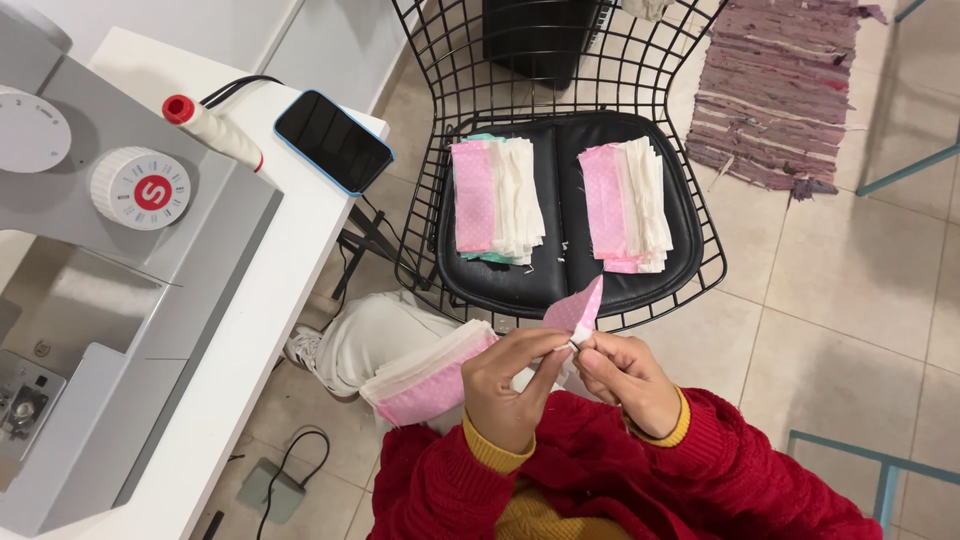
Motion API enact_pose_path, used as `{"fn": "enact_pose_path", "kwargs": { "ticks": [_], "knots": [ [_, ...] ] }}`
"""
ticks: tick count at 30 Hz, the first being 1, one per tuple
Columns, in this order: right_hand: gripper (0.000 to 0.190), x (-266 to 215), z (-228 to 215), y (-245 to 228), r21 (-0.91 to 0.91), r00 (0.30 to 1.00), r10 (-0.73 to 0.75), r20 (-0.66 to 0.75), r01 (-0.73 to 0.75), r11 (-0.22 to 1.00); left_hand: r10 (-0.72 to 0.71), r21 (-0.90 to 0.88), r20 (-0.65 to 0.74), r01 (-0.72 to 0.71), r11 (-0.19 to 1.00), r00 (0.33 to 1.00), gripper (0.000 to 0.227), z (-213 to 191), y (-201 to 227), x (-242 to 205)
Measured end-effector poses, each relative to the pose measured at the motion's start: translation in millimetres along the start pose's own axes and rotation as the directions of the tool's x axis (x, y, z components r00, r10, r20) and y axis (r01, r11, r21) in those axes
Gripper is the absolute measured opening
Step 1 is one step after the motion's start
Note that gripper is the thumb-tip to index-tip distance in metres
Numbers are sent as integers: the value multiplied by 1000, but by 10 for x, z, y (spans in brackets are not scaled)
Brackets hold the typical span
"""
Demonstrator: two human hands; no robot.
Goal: The person sits on the floor and uses scissors to trim the edges of small, folded fabric pieces. They pick up each piece from a stack on a chair, trim it, and place it back on the stack.
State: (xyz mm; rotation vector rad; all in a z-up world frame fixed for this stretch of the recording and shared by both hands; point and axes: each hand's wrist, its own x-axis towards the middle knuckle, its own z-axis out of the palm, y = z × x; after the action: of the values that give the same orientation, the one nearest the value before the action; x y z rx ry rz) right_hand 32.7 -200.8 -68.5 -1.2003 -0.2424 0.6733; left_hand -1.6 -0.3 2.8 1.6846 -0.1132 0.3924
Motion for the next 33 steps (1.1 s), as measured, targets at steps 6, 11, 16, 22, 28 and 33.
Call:
{"fn": "enact_pose_path", "kwargs": {
  "ticks": [6, 11, 16, 22, 28, 33],
  "knots": [
    [29, -66, -96, 175, 23, 1000, -1, -12, 1, 1000, 43, -6, 8, -43, 999, 999, 13, -11, 51, 5],
    [21, -100, 93, -196, -87, 962, -274, 16, 274, 958, 41, 32, 4, -41, 999, 999, 9, -77, -94, -53],
    [50, 39, 477, -799, -806, 897, -441, 38, 288, 516, 205, 141, 62, -212, 967, 977, 17, -118, -231, -321],
    [24, 41, 552, -444, -798, 949, -303, 90, 251, 549, -150, -156, 151, 174, 972, 977, 56, -403, -543, -716],
    [13, 352, 344, 367, -615, 938, -260, -232, 66, 786, -494, -223, 24, 487, 845, 869, 35, -1130, -1295, -1397],
    [20, 805, 423, 1066, -670, 978, -170, -121, 46, 741, -556, 241, -309, 629, 739, 772, 25, -1639, -1792, -1569]
  ]
}}
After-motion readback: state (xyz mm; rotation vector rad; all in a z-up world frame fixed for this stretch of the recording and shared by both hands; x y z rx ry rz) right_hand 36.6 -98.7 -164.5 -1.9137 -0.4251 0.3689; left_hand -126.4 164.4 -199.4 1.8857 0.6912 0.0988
